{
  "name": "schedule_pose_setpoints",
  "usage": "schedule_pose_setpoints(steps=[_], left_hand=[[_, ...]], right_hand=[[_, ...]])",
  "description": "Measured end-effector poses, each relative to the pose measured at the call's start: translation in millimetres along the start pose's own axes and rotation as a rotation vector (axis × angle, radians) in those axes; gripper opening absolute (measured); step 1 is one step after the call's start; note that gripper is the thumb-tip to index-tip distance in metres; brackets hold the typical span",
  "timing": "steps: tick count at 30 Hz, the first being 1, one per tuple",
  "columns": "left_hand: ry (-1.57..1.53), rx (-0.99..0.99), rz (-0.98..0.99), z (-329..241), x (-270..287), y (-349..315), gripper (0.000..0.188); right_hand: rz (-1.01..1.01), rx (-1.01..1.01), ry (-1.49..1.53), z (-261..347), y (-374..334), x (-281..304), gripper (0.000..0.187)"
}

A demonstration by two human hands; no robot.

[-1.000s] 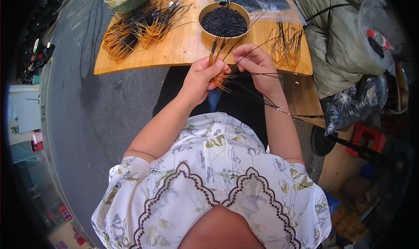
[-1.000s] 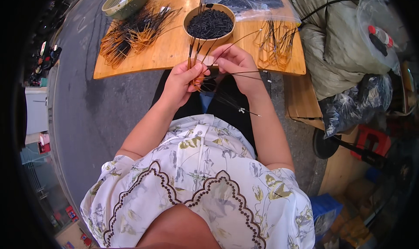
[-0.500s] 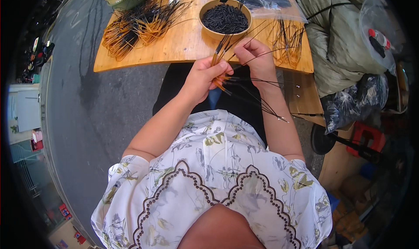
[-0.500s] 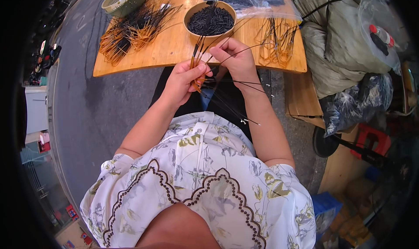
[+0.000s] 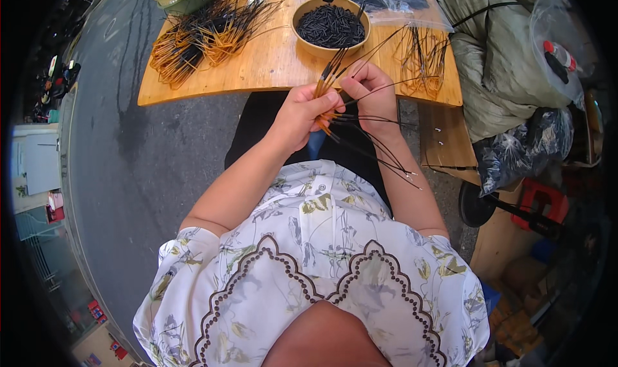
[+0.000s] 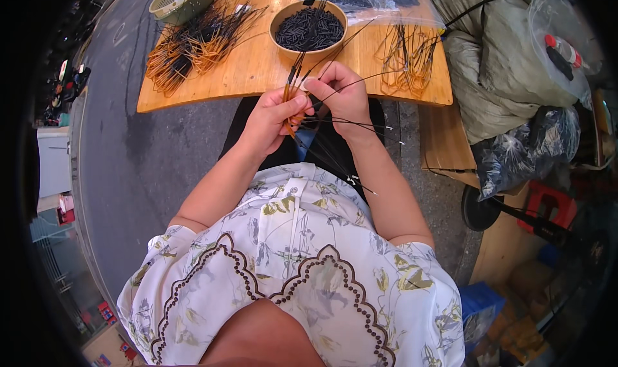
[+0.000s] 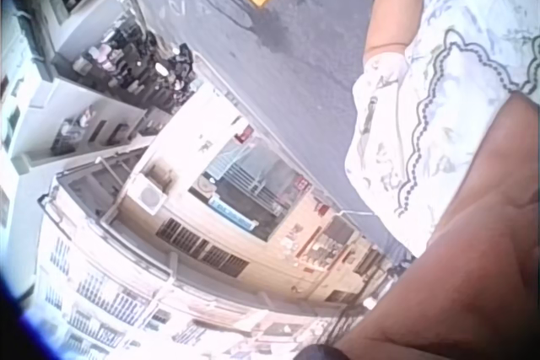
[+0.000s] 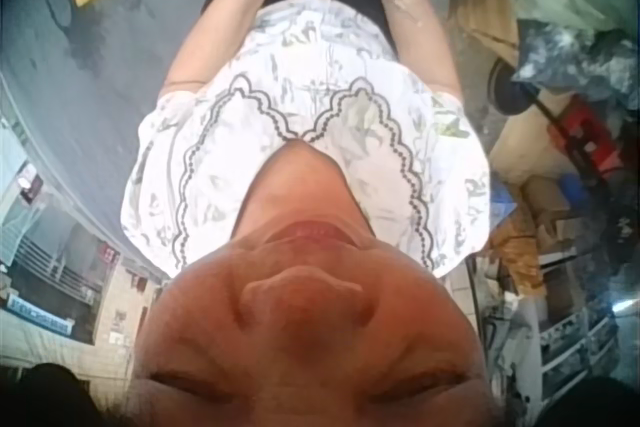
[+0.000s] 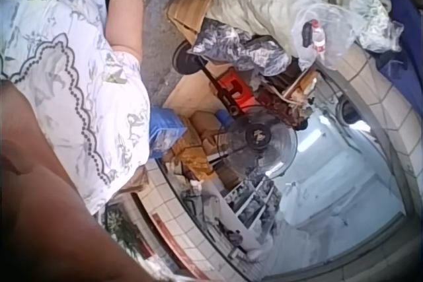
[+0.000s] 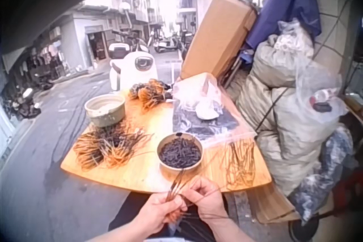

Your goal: The person picks black tubes from a bowl and slides them onto wire stems by hand, then arranges and joins the stems together.

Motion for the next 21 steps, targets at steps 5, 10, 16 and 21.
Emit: schedule_pose_setpoints(steps=[5,10,16,21], left_hand=[[-0.001,0.023,-0.033,-4,-2,-2,0.016],[-0.065,0.063,0.058,-3,-3,-1,0.019],[-0.056,0.085,-0.008,-1,2,0,0.021],[-0.004,0.081,0.040,-3,-4,-2,0.021]], right_hand=[[-0.018,0.014,-0.041,12,-3,-4,0.009],[0.136,-0.032,-0.010,27,-8,-15,0.010],[0.128,-0.123,0.025,25,-2,-10,0.010],[0.004,-0.131,-0.069,18,9,-2,0.006]])
Point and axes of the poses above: each hand's wrist, its own y-axis towards the middle knuckle, its own x-axis out of the back of the hand, z = x × y, the point moved 9 cm from there along y, towards the middle knuckle, and after that the axes turned 6 degrees about x, right-handed, at the moved point
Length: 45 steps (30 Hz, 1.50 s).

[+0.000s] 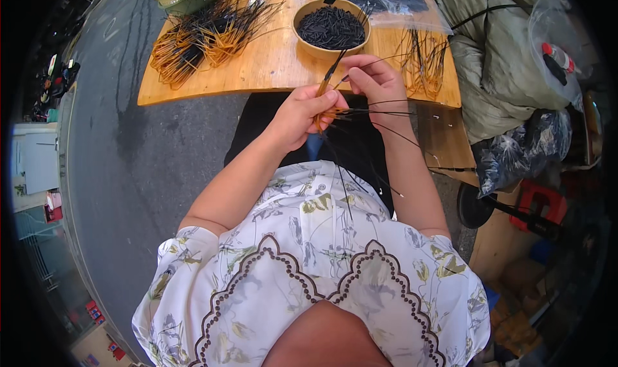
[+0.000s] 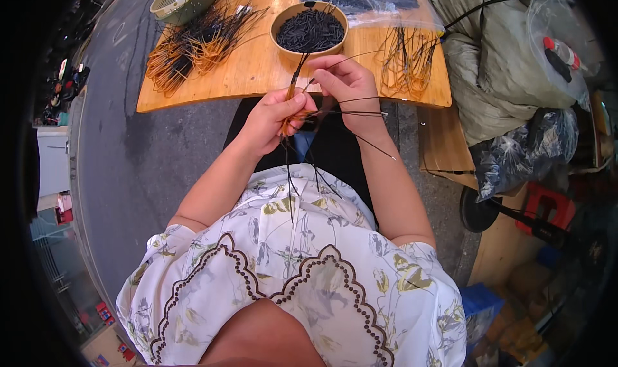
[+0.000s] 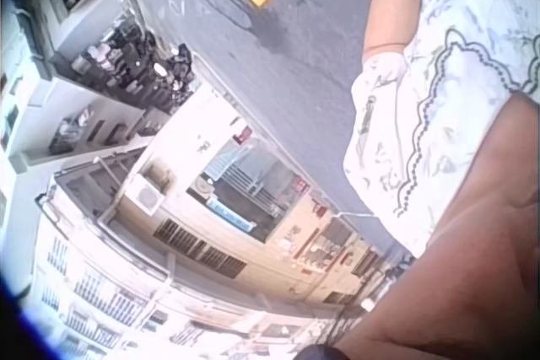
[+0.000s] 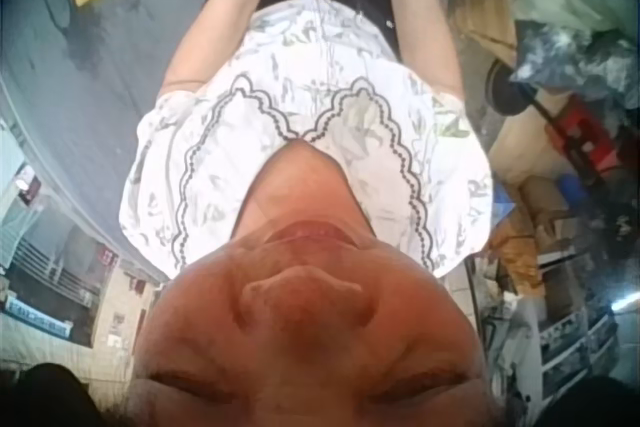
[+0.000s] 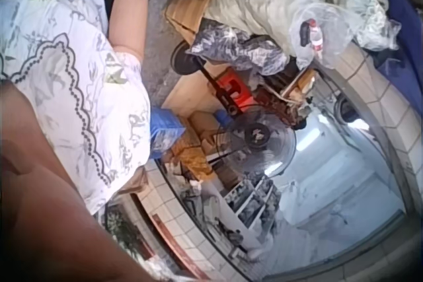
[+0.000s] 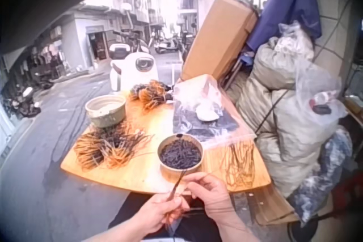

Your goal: The person picks black tubes from a bowl and slides them onto wire stems by hand, then arranges and joins the stems together.

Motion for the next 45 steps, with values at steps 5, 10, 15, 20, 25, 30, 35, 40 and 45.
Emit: schedule_pose_setpoints(steps=[5,10,15,20,25,30,35,40,45], left_hand=[[0.043,0.025,-0.003,1,-3,-2,0.022],[0.056,0.023,-0.019,3,-1,-1,0.021],[0.050,0.017,-0.032,4,2,0,0.021],[0.060,0.050,-0.009,8,-3,1,0.021],[0.061,0.046,-0.067,1,-2,-3,0.021],[0.045,0.051,-0.037,5,-3,-3,0.020],[0.055,0.041,0.003,10,-5,-1,0.020],[0.045,0.049,-0.033,1,-3,-4,0.021],[0.036,0.062,-0.012,7,-5,-4,0.020]], right_hand=[[0.016,0.042,-0.139,-7,2,7,0.006],[0.014,0.005,-0.103,-7,-1,2,0.007],[0.054,-0.032,-0.090,-2,-5,-3,0.007],[0.089,0.082,-0.146,-14,-5,6,0.006],[0.043,-0.041,0.026,-15,-10,-1,0.005],[0.090,-0.022,0.002,-17,-9,-1,0.004],[0.139,0.081,-0.095,-23,-12,3,0.006],[0.044,-0.159,0.131,-21,-18,-2,0.005],[0.130,0.039,0.048,-16,-14,-7,0.006]])
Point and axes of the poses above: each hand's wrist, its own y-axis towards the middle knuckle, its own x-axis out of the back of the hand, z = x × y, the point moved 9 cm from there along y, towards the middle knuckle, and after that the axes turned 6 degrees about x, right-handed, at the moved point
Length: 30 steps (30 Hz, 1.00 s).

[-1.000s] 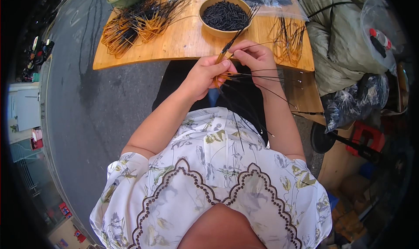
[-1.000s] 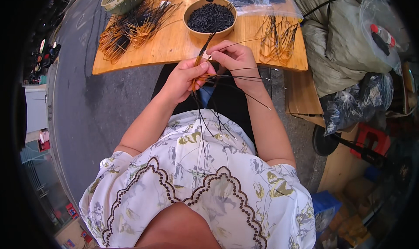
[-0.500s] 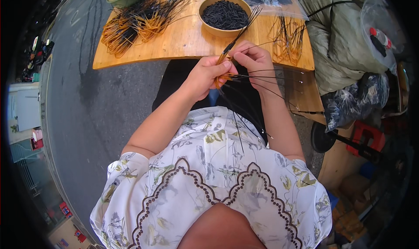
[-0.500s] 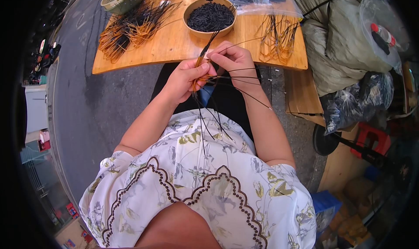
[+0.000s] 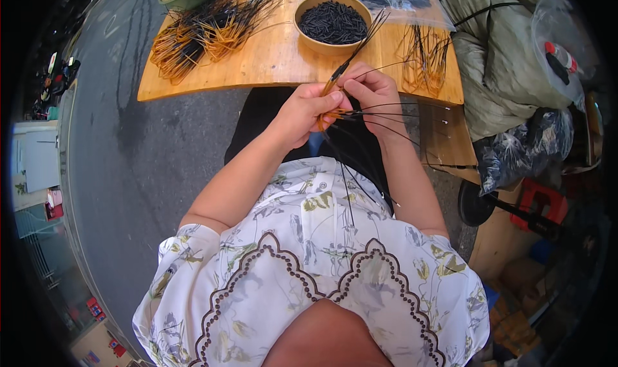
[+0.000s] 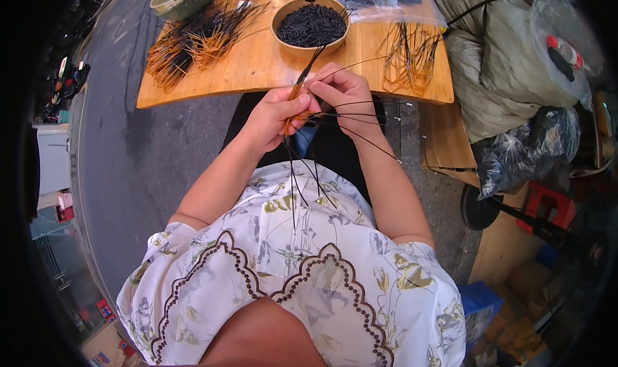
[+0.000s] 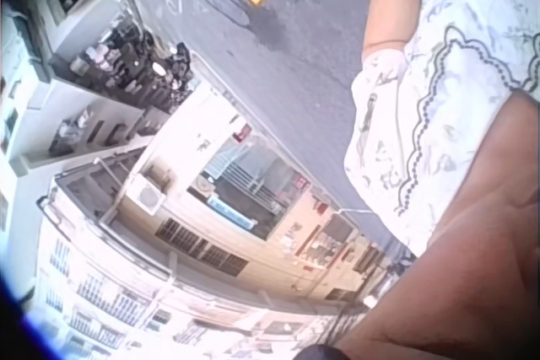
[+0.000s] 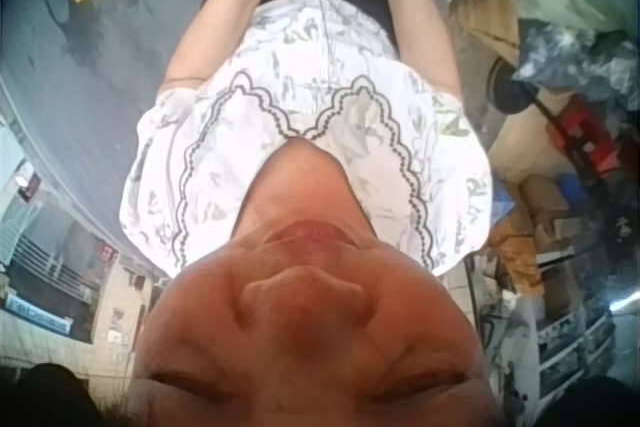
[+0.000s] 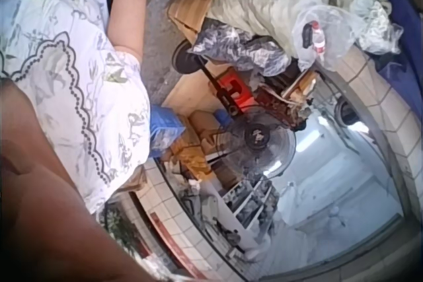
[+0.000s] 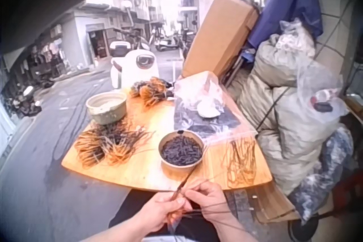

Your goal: The person picks black tubes from a bowl and slides them onto wire stems by hand, then arranges and joins the stems together.

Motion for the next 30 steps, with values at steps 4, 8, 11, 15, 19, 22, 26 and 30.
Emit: schedule_pose_setpoints(steps=[4,8,11,15,19,22,26,30], left_hand=[[0.002,-0.001,0.015,1,-1,0,0.019],[0.010,-0.010,0.000,1,0,1,0.019],[0.054,-0.025,0.018,-1,0,2,0.020],[-0.004,-0.021,0.004,0,9,5,0.020],[-0.074,-0.067,-0.077,-3,20,6,0.019],[-0.043,-0.132,-0.068,-10,15,6,0.019],[0.004,-0.138,-0.048,-10,4,6,0.019],[-0.039,-0.205,-0.012,-16,10,3,0.017]], right_hand=[[0.005,0.036,0.009,-3,-1,-1,0.005],[-0.006,0.055,0.002,-2,-2,-1,0.010],[-0.005,0.068,0.028,-4,-4,0,0.008],[0.005,-0.183,0.106,-3,-11,-4,0.035],[0.311,-0.128,-0.231,23,-13,-23,0.080],[0.332,-0.070,-0.529,28,-17,-36,0.086],[-0.034,-0.081,-0.278,10,-22,-12,0.069],[0.190,0.066,-0.549,36,-19,-37,0.079]])
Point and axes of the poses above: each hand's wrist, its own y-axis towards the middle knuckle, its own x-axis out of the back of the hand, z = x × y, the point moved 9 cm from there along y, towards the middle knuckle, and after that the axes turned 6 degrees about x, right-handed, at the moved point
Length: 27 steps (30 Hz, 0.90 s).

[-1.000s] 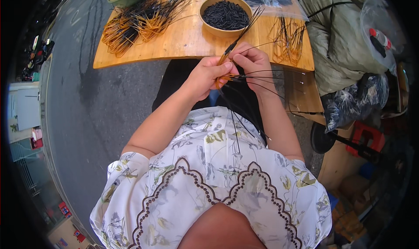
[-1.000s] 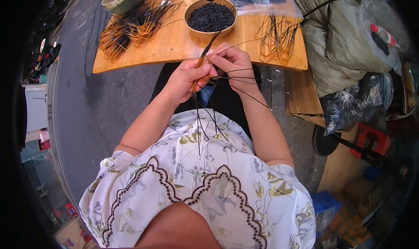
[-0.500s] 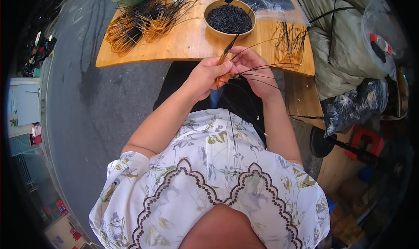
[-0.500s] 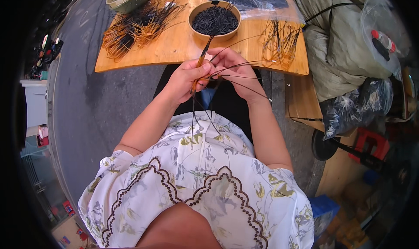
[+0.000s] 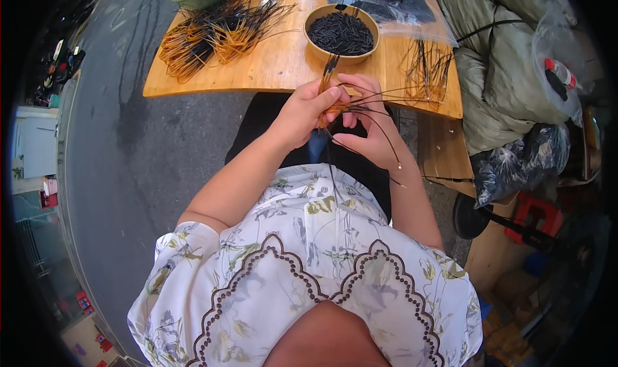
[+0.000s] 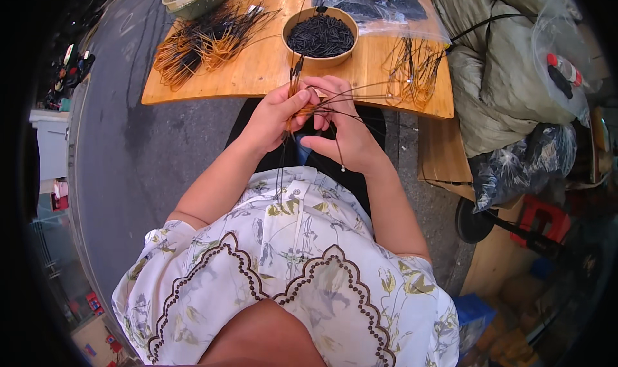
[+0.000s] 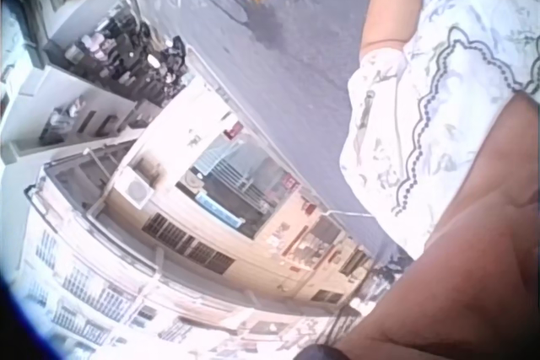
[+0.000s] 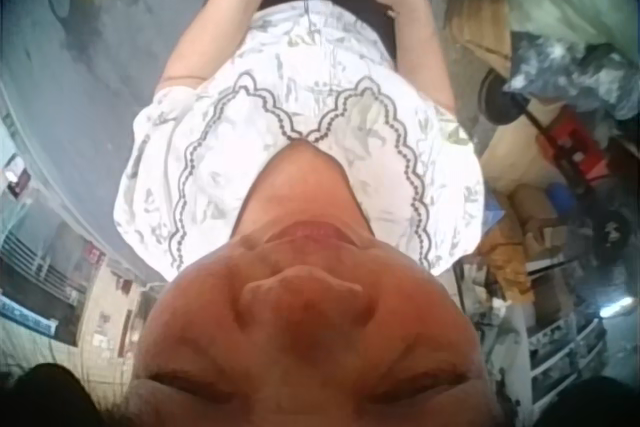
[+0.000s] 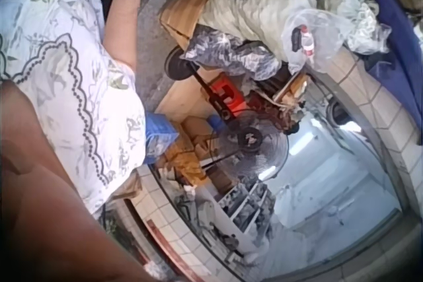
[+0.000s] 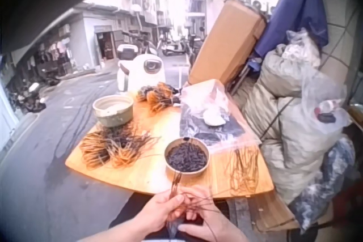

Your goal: The person picks black tubes from a bowl and slides them onto wire stems by hand, then arranges and joins the stems together.

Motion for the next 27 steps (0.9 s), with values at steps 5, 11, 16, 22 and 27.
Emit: schedule_pose_setpoints(steps=[5,11,16,22,27], left_hand=[[0.008,-0.001,-0.001,3,-6,1,0.017],[0.055,-0.036,0.050,4,-10,2,0.018],[-0.057,-0.019,0.002,7,-3,3,0.021],[-0.291,-0.123,-0.249,-2,-1,-1,0.022],[-0.452,-0.112,-0.244,-3,8,2,0.022]], right_hand=[[-0.151,0.024,-0.123,2,-6,-7,0.079],[-0.498,0.114,0.231,3,-9,11,0.014],[-0.624,-0.071,0.454,-31,-25,11,0.007],[-0.591,0.075,0.290,-14,-23,-1,0.007],[-0.282,0.213,-0.018,5,-16,-14,0.025]])
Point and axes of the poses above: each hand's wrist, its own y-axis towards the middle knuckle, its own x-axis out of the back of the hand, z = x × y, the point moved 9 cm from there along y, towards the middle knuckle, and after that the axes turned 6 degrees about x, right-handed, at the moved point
